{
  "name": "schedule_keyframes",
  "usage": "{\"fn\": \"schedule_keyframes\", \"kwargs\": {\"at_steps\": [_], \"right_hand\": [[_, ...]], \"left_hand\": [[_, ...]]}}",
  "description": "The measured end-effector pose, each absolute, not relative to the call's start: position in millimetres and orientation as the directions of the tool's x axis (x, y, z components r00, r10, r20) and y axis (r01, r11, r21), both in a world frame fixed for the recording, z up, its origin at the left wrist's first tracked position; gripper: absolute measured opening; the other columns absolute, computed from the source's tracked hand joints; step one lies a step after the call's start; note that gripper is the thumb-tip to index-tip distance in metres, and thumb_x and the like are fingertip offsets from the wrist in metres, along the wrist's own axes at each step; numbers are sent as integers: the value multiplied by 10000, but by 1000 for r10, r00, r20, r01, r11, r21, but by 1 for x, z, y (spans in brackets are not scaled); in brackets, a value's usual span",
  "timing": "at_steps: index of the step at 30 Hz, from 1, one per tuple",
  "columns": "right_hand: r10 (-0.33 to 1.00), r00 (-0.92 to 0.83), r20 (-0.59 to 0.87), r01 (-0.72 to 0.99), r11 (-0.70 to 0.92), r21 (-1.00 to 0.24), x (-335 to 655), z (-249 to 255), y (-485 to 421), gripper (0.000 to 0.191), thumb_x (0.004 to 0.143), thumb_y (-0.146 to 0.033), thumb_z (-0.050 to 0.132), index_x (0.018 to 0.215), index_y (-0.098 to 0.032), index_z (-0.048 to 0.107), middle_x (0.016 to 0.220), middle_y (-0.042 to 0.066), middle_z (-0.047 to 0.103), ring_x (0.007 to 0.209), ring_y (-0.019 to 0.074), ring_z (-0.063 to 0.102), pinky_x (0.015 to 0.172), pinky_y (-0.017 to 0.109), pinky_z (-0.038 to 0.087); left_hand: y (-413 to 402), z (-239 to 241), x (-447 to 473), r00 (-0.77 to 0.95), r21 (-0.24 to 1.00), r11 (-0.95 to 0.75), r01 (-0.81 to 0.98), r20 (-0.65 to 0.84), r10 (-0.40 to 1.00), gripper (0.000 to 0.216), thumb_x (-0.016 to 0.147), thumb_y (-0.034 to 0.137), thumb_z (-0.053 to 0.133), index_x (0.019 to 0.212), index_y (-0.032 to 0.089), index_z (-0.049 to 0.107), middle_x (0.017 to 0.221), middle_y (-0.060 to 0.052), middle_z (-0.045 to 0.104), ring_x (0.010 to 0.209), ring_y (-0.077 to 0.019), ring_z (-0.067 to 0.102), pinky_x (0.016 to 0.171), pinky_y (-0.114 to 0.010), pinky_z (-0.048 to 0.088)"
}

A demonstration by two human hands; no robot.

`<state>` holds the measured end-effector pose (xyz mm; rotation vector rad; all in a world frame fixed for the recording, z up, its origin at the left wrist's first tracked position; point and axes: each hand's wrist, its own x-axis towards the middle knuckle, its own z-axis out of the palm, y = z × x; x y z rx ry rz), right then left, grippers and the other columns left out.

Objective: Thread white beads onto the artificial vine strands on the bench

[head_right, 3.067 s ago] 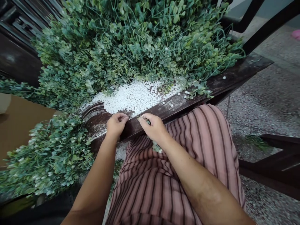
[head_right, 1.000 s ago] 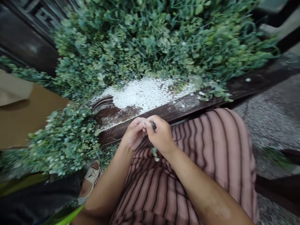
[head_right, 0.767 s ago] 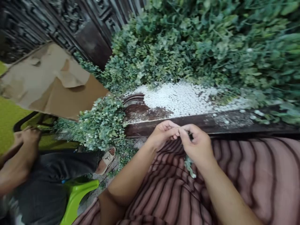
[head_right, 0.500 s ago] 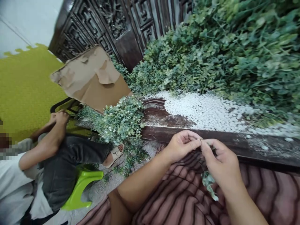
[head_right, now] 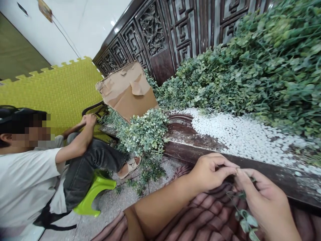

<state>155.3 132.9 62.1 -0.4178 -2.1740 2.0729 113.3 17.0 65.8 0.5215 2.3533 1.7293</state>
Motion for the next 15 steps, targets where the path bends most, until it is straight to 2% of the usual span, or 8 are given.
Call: {"fn": "schedule_keyframes", "kwargs": {"at_steps": [3,6,8,11,13,15], "right_hand": [[219,-967,-133,137,4,-991,156,50,136,358,530,-614,697,552,-269,605,511,77,557,448,164,539,427,271,446],[286,-947,-144,123,-89,-988,158,44,131,371,539,-623,702,662,-275,658,681,105,632,607,210,611,577,324,512],[341,-927,-156,107,-157,-982,158,42,130,399,551,-615,710,779,-288,683,835,119,661,768,249,636,740,379,516],[417,-894,-163,65,-239,-969,158,40,134,385,604,-574,709,859,-287,682,935,108,663,909,254,621,920,418,452],[478,-863,-162,45,-247,-968,157,37,139,389,613,-565,705,848,-256,680,900,97,670,902,249,627,933,443,453],[525,-837,-152,39,-220,-975,157,34,141,444,589,-597,695,821,-218,682,845,93,678,841,251,645,874,457,497]], "left_hand": [[14,70,114,-914,928,310,208,71,400,96,747,247,608,762,187,681,808,-35,668,812,-147,606,810,-239,472],[4,75,111,-896,882,345,322,167,411,136,780,260,548,764,184,660,795,-36,650,783,-142,589,786,-246,462],[-8,81,104,-890,834,383,397,246,384,151,788,256,517,764,180,646,794,-43,639,762,-144,574,749,-254,453],[-41,100,84,-915,789,463,403,335,226,125,765,192,495,734,178,616,756,-33,621,714,-135,551,681,-242,432],[-74,122,67,-917,771,522,365,395,59,109,734,147,495,691,176,591,712,-9,601,680,-121,533,657,-227,419],[-113,147,51,-869,716,641,277,472,-152,109,711,120,504,636,174,563,645,19,564,653,-110,505,669,-222,406]]}}
